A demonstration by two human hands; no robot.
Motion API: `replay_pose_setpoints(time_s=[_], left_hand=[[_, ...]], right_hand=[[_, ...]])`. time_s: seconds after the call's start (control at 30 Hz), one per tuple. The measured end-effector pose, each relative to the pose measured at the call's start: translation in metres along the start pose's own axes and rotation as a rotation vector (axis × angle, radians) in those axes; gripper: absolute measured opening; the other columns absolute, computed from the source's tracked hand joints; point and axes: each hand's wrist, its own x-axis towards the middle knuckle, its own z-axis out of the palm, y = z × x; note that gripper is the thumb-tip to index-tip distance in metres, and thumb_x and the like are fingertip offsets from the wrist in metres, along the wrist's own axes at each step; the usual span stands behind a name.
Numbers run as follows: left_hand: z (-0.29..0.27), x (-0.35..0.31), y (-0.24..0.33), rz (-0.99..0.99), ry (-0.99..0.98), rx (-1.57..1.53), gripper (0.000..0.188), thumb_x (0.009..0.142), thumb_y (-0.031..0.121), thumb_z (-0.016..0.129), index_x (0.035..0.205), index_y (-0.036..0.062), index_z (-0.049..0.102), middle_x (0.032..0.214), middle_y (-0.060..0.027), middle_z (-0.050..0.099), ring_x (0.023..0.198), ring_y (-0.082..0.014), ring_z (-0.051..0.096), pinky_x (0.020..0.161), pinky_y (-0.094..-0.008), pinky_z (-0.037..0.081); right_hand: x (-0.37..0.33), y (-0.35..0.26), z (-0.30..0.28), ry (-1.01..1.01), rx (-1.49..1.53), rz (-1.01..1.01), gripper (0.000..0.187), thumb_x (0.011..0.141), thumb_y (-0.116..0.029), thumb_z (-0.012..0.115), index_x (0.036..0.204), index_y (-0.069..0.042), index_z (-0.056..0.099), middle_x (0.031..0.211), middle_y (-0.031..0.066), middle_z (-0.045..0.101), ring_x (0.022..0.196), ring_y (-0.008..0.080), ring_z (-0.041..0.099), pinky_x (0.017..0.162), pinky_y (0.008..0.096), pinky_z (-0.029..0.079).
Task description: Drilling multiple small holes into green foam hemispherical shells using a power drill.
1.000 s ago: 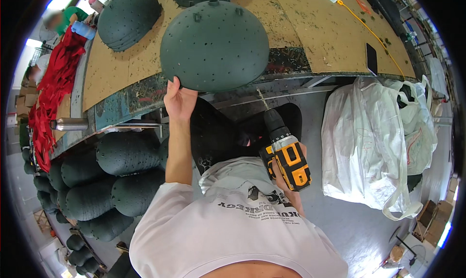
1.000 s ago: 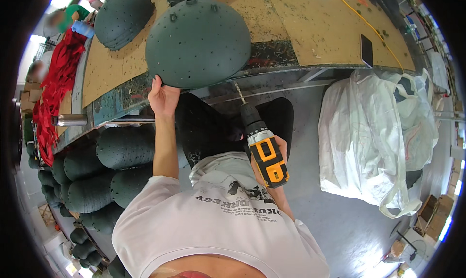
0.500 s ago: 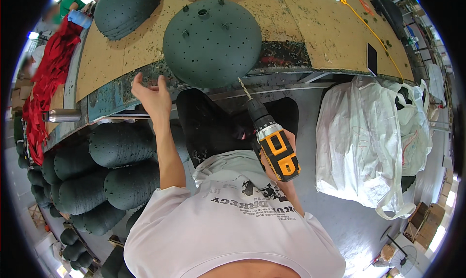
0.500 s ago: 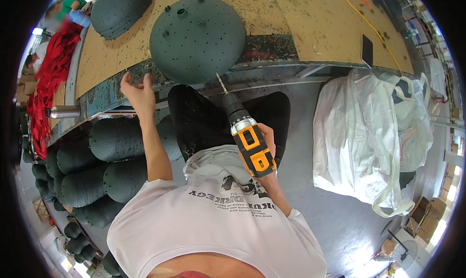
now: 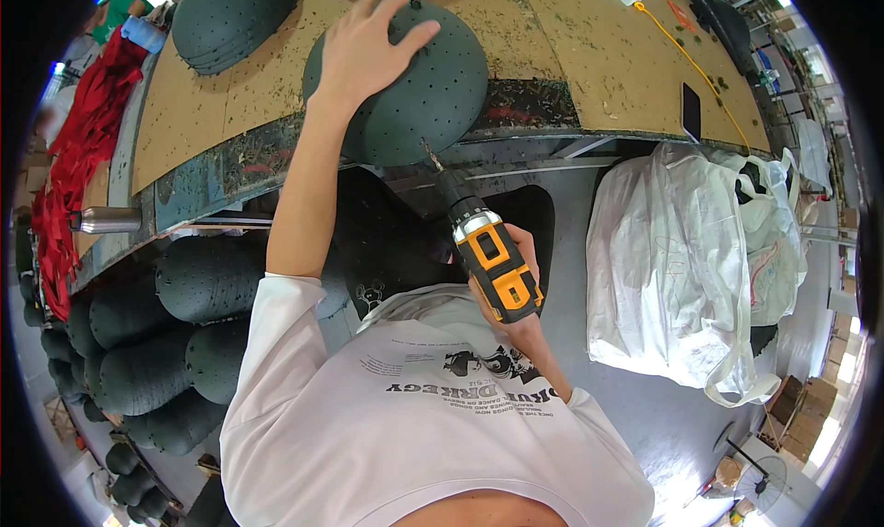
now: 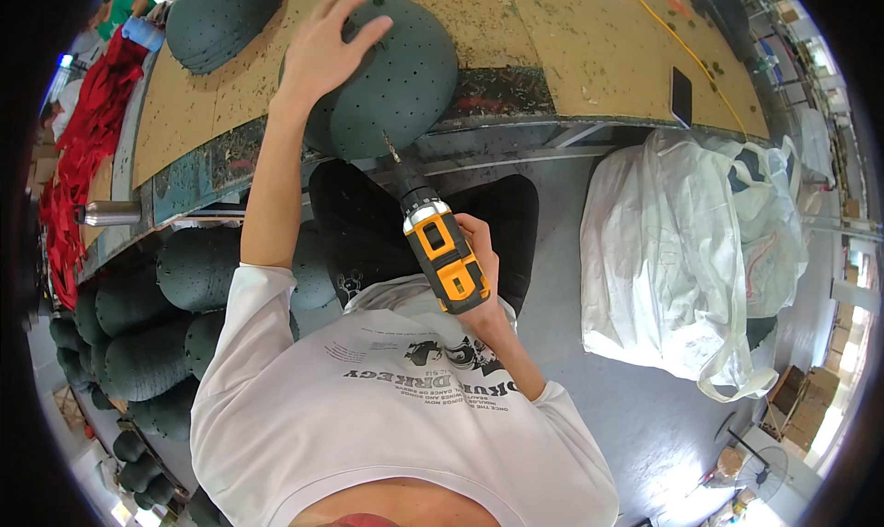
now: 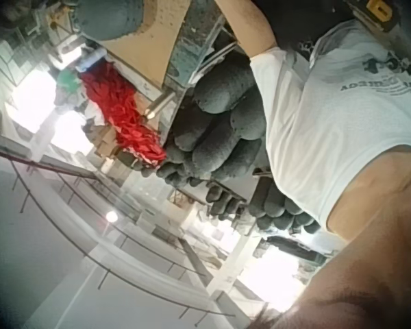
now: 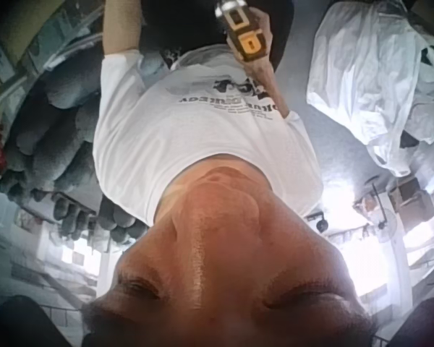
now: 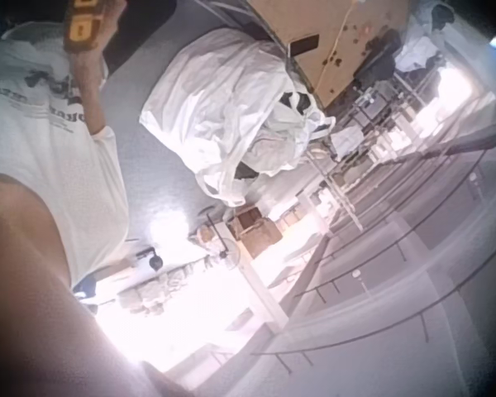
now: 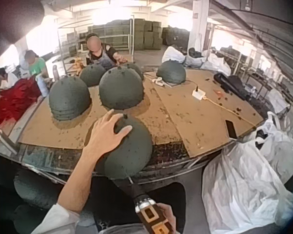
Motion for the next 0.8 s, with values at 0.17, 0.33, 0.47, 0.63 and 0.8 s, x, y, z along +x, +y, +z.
replay_pose_setpoints(time_s=[0.17, 0.33, 0.47, 0.63, 0.8], left_hand=[[0.01, -0.004, -0.001, -0.025, -0.062, 0.098, 0.063, 0.091, 0.065, 0.053, 0.136, 0.0215, 0.06, 0.149, -0.0103, 0.05, 0.139, -0.0325, 0.044, 0.115, -0.0468, 0.033], [0.013, -0.004, 0.001, -0.006, -0.037, 0.144, 0.062, 0.092, 0.064, 0.053, 0.136, 0.0215, 0.061, 0.148, -0.0107, 0.051, 0.138, -0.0327, 0.044, 0.114, -0.0465, 0.034], [0.013, -0.006, -0.001, 0.004, -0.028, 0.16, 0.061, 0.093, 0.063, 0.051, 0.135, 0.0212, 0.061, 0.147, -0.0114, 0.052, 0.138, -0.0332, 0.045, 0.114, -0.0466, 0.034], [-0.004, 0.0, 0.015, -0.006, -0.043, 0.107, 0.054, 0.096, 0.051, 0.051, 0.13, 0.0108, 0.063, 0.14, -0.0207, 0.055, 0.135, -0.0379, 0.047, 0.115, -0.0488, 0.032], [-0.006, 0.0, 0.016, -0.021, -0.075, 0.104, 0.051, 0.099, 0.043, 0.049, 0.128, 0.0034, 0.063, 0.137, -0.0253, 0.056, 0.132, -0.0415, 0.049, 0.113, -0.0507, 0.035]], right_hand=[[0.003, 0.0, 0.002, -0.024, 0.007, 0.006, 0.06, 0.079, -0.002, 0.076, 0.129, -0.001, 0.043, 0.103, 0.0111, 0.069, 0.09, 0.0122, 0.066, 0.081, 0.0221, 0.049], [0.005, -0.004, 0.002, -0.03, -0.007, 0.017, 0.062, 0.078, -0.001, 0.077, 0.13, 0.0, 0.042, 0.104, 0.0111, 0.069, 0.09, 0.0127, 0.066, 0.082, 0.0225, 0.049], [0.008, -0.01, 0.004, -0.026, -0.041, 0.001, 0.066, 0.078, 0.0, 0.076, 0.132, 0.0, 0.039, 0.104, 0.0111, 0.069, 0.09, 0.0147, 0.067, 0.082, 0.0242, 0.05], [0.009, -0.016, 0.006, -0.067, -0.045, 0.105, 0.071, 0.076, -0.002, 0.077, 0.135, -0.002, 0.037, 0.103, 0.0125, 0.068, 0.089, 0.0193, 0.069, 0.082, 0.0266, 0.052], [0.012, -0.016, 0.007, -0.121, 0.01, 0.122, 0.075, 0.074, -0.004, 0.079, 0.136, -0.005, 0.036, 0.104, 0.015, 0.068, 0.088, 0.0237, 0.07, 0.079, 0.0285, 0.053]])
